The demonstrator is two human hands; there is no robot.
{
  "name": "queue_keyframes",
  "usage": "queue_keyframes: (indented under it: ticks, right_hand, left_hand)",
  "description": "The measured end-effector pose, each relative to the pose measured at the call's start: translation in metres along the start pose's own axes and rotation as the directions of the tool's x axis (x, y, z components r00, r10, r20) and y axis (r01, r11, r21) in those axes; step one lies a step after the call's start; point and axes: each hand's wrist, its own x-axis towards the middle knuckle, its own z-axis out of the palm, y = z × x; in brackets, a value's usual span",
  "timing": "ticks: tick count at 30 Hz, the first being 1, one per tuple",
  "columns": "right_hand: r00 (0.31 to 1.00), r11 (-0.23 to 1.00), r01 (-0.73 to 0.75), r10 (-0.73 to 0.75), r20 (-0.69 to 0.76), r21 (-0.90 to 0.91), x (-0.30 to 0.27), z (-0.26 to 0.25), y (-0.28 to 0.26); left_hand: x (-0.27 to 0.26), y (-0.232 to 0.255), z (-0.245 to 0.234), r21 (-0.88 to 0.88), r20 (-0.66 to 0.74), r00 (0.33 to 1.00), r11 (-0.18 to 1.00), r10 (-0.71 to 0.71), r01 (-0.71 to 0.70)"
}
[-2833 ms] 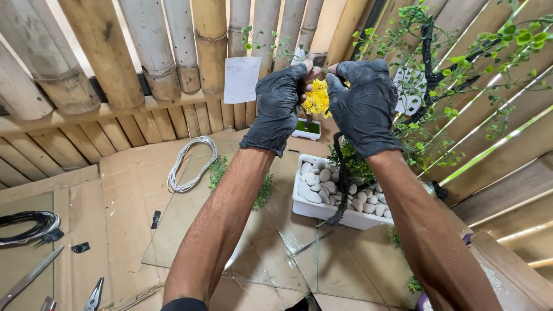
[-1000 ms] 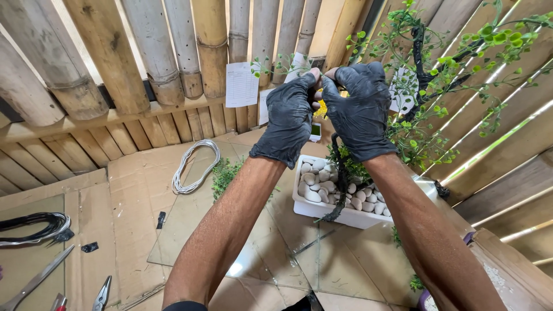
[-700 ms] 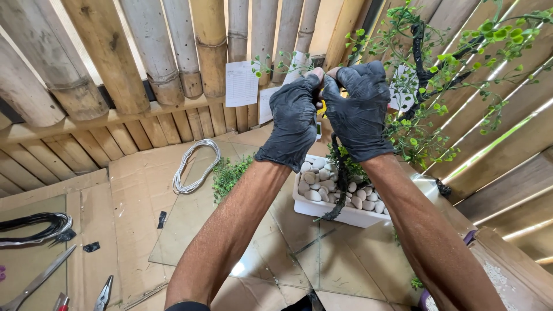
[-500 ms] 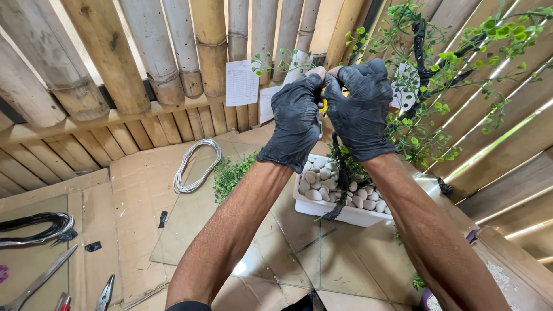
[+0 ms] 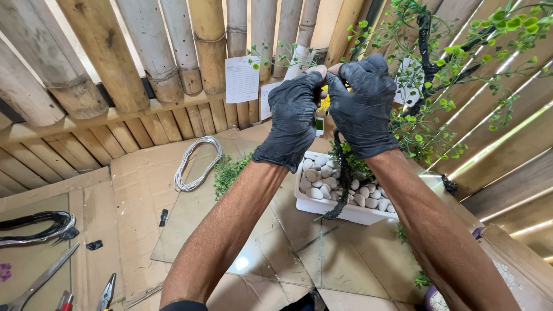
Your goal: The person arranges artificial green foliage and colorful flowers into a white rectangular planter filled with white pebbles. They use their gloved hands to insert and adjust the stems, occasionally using pliers to trim or secure the branches.
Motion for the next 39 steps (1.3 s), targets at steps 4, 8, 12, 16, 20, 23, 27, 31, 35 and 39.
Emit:
queue_keyframes:
  ticks: [4, 8, 12, 16, 20, 23, 27, 31, 35, 39]
  right_hand:
    - [0.998, 0.998, -0.001, 0.005, 0.07, -0.057, 0.004, -0.003, -0.004]
    - [0.996, 1.0, -0.017, 0.017, 0.085, 0.004, -0.002, -0.009, -0.008]
    - [0.994, 0.996, -0.091, 0.092, 0.055, -0.014, 0.004, -0.034, -0.03]
    - [0.996, 0.998, -0.028, 0.032, 0.089, -0.047, 0.01, -0.078, -0.073]
    - [0.987, 0.992, -0.124, 0.119, 0.111, 0.035, -0.004, -0.126, -0.115]
    - [0.971, 0.971, -0.228, 0.223, 0.084, 0.067, -0.027, -0.151, -0.138]
    - [0.917, 0.914, -0.38, 0.393, -0.073, 0.141, -0.082, -0.168, -0.15]
    - [0.796, 0.799, -0.502, 0.576, -0.185, 0.329, -0.183, -0.159, -0.145]
    - [0.604, 0.598, -0.793, 0.797, 0.019, 0.117, -0.254, -0.158, -0.157]
    - [0.296, 0.354, -0.907, 0.922, 0.249, -0.229, -0.326, -0.153, -0.147]
  left_hand:
    - [-0.003, 0.011, -0.002, 0.198, -0.045, 0.997, 0.977, -0.068, 0.076]
    - [0.002, 0.006, -0.011, 0.019, 0.094, 0.983, 0.987, -0.159, 0.158]
    - [0.015, -0.013, -0.03, 0.067, 0.197, 0.972, 0.991, -0.127, 0.116]
    - [0.007, -0.014, -0.036, 0.042, 0.182, 0.978, 0.994, -0.102, 0.096]
    - [-0.004, -0.012, -0.04, 0.049, 0.168, 0.976, 0.99, -0.135, 0.129]
    - [-0.011, -0.013, -0.047, 0.086, 0.182, 0.974, 0.988, -0.138, 0.124]
    - [-0.025, -0.016, -0.054, 0.094, 0.228, 0.958, 0.983, -0.173, 0.155]
    - [-0.048, -0.016, -0.056, 0.062, 0.222, 0.958, 0.983, -0.183, 0.173]
    - [-0.09, 0.006, -0.071, 0.331, 0.331, 0.936, 0.944, -0.12, 0.004]
    - [-0.105, -0.018, -0.131, 0.581, 0.496, 0.866, 0.716, 0.067, -0.388]
